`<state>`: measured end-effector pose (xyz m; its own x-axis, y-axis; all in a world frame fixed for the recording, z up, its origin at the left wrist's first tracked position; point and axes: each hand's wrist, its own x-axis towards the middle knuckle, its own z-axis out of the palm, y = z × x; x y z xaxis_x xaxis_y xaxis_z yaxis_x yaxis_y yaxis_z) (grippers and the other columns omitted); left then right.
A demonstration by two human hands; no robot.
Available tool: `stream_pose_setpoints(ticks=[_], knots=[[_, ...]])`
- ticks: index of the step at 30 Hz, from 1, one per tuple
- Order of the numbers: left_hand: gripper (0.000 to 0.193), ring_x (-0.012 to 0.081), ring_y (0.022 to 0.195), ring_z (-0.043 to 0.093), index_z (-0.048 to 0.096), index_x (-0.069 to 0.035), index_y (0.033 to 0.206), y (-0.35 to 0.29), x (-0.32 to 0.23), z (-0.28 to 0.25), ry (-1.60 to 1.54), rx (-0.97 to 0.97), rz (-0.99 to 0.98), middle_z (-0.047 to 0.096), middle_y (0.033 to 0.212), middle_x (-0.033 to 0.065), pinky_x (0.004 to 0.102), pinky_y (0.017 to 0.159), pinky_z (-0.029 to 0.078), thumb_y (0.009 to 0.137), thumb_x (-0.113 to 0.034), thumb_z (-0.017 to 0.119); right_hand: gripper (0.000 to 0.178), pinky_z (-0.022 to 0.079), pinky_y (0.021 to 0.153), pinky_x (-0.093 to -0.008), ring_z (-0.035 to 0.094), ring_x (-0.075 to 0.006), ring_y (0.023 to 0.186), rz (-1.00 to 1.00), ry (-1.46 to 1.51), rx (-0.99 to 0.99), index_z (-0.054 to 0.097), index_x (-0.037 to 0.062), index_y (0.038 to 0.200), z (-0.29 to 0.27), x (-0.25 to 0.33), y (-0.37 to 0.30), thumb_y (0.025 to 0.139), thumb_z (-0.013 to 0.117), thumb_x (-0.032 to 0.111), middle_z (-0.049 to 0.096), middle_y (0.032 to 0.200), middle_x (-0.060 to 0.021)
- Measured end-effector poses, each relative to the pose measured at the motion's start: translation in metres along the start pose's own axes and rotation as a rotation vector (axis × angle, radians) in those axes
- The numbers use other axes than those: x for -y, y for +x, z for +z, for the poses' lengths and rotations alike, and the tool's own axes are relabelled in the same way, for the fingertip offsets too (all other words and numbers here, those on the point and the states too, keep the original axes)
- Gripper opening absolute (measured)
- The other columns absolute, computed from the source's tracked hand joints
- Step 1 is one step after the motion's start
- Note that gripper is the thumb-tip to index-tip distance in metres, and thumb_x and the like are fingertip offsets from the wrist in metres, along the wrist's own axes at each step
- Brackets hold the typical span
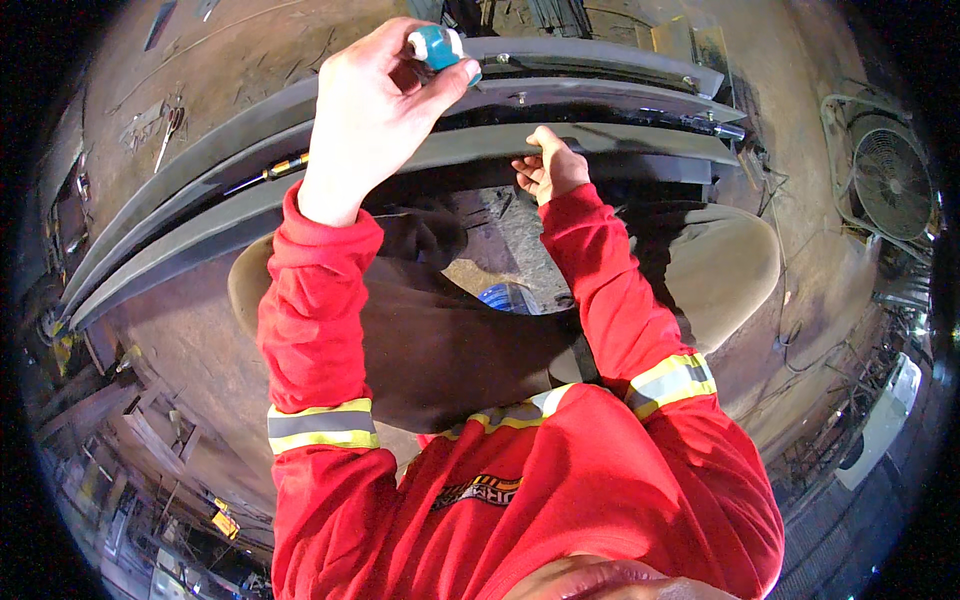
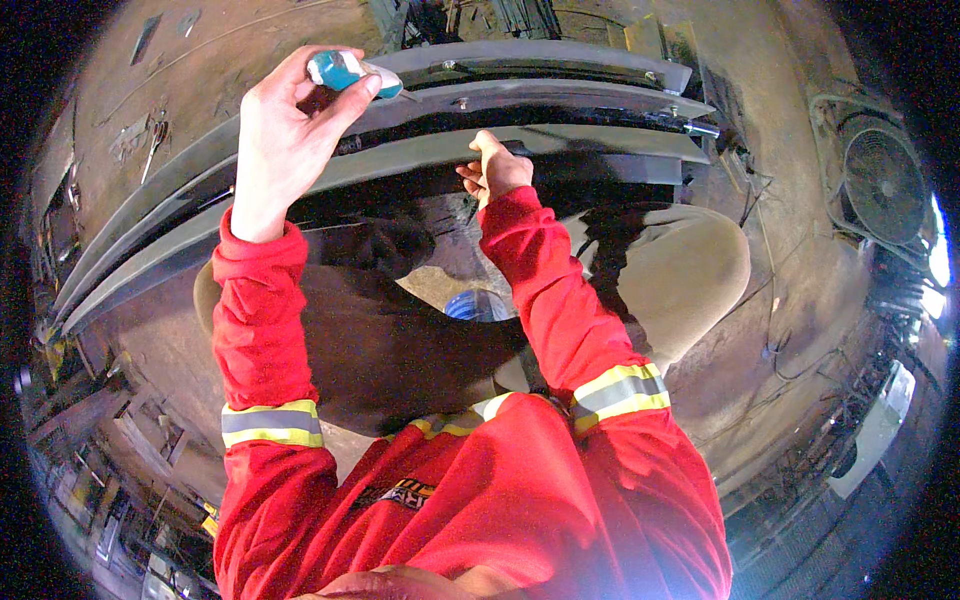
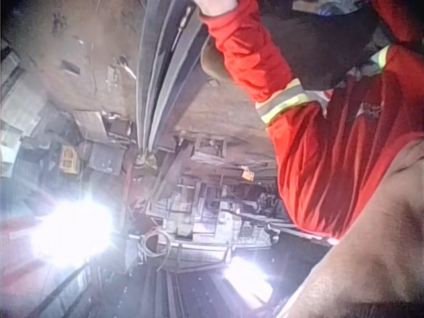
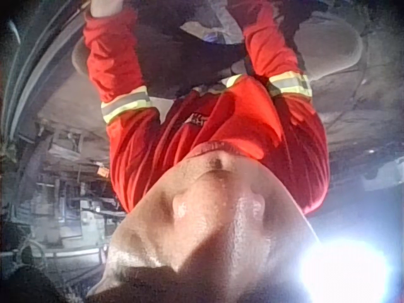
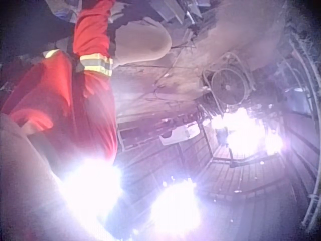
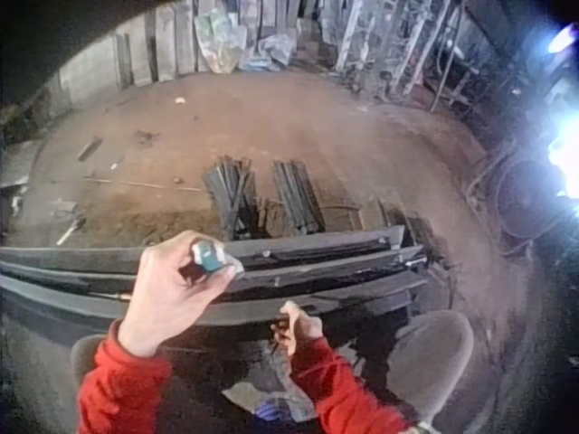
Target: The person sits on the floor and uses a screwdriver to fasten bolts onto a curved metal frame. They repeatedly tighten fasteners along the length of the frame, occasionally adjusting the position of the metal pieces to align the holes.
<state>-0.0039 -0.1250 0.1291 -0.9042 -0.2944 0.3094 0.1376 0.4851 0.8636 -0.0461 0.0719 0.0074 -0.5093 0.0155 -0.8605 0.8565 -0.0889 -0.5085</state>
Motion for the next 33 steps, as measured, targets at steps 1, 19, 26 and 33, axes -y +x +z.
stream_pose_setpoints(ticks=[1,19,26,33], knots=[[0.019,0.0055,0.05,0.048,0.062,-0.004,0.083,0.0,-0.001,0.001,-0.003,0.005,-0.003,0.059,0.062,0.0017,0.0219,0.048,0.04,0.074,-0.014,0.075,0.026,0.042,0.06,-0.0394,0.058,-0.0232,0.065,-0.011,0.0,0.008,0.053,0.0045,0.084,-0.001,-0.001,0.004,0.071,0.066,0.022,0.052,0.074,-0.0099],[0.024,0.0029,0.069,0.057,0.061,0.001,0.101,0.0,-0.026,-0.005,-0.005,0.073,-0.152,0.069,0.083,0.0038,0.0182,0.06,0.046,0.083,-0.011,0.071,0.023,0.042,0.063,-0.035,0.053,-0.0197,0.065,0.019,0.012,-0.035,0.051,0.0093,0.083,-0.005,-0.004,0.024,0.073,0.067,0.023,0.045,0.072,-0.0038],[0.025,0.0036,0.071,0.058,0.061,0.002,0.103,-0.001,-0.024,-0.004,-0.015,0.064,-0.137,0.068,0.084,0.0043,0.0182,0.063,0.047,0.083,-0.01,0.07,0.021,0.042,0.06,-0.0328,0.061,-0.0187,0.068,-0.022,-0.053,0.075,0.056,0.0095,0.083,-0.01,0.001,-0.011,0.074,0.068,0.024,0.054,0.072,-0.003],[0.024,0.0035,0.069,0.057,0.062,0.001,0.102,0.0,-0.03,-0.006,0.086,0.074,-0.147,0.068,0.083,0.0038,0.018,0.06,0.046,0.083,-0.011,0.07,0.018,0.04,0.054,-0.0292,0.063,-0.0189,0.06,-0.001,-0.063,0.078,0.058,0.0044,0.078,-0.003,0.0,-0.002,0.073,0.068,0.019,0.057,0.068,-0.0051]])
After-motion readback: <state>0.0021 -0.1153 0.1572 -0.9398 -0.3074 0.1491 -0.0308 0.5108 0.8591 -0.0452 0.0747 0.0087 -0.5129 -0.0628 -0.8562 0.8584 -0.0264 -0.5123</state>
